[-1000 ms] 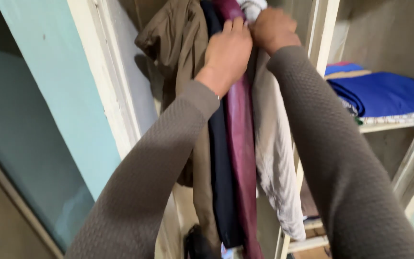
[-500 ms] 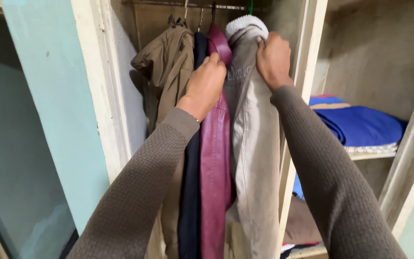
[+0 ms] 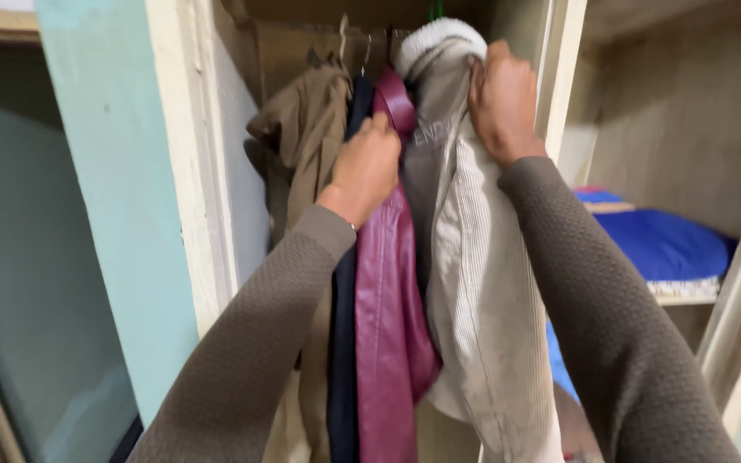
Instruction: Organizing clothes by taking them out of a drawer and hanging them on hangers in a closet.
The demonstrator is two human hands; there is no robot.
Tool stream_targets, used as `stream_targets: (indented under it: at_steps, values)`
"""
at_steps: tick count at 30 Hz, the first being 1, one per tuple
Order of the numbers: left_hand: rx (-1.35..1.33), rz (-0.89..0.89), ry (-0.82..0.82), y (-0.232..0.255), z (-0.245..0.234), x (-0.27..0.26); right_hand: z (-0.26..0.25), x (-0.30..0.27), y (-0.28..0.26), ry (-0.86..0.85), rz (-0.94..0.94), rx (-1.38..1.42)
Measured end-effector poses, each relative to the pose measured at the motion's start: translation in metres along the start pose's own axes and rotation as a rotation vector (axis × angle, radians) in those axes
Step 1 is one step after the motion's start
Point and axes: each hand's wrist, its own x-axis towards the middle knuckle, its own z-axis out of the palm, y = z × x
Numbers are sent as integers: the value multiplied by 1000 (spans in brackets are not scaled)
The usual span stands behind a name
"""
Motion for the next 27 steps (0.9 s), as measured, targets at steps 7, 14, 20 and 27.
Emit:
stream_targets:
  at_steps: [7,14,20,27]
  values:
    - [92,-27,-42,9,-7,-5,-80,-71,-7,51,-28,89]
    - [-733,-287,1,117,-25,-93,-203,-183,-34,44,159,69]
    - [-2369,-735,-443,217,-68,-190,-256,-373,-59,-487,383,-14]
    - [-2311,-1606,-495,269,-63,-334,-60,-1024,7,-1210,371,-313]
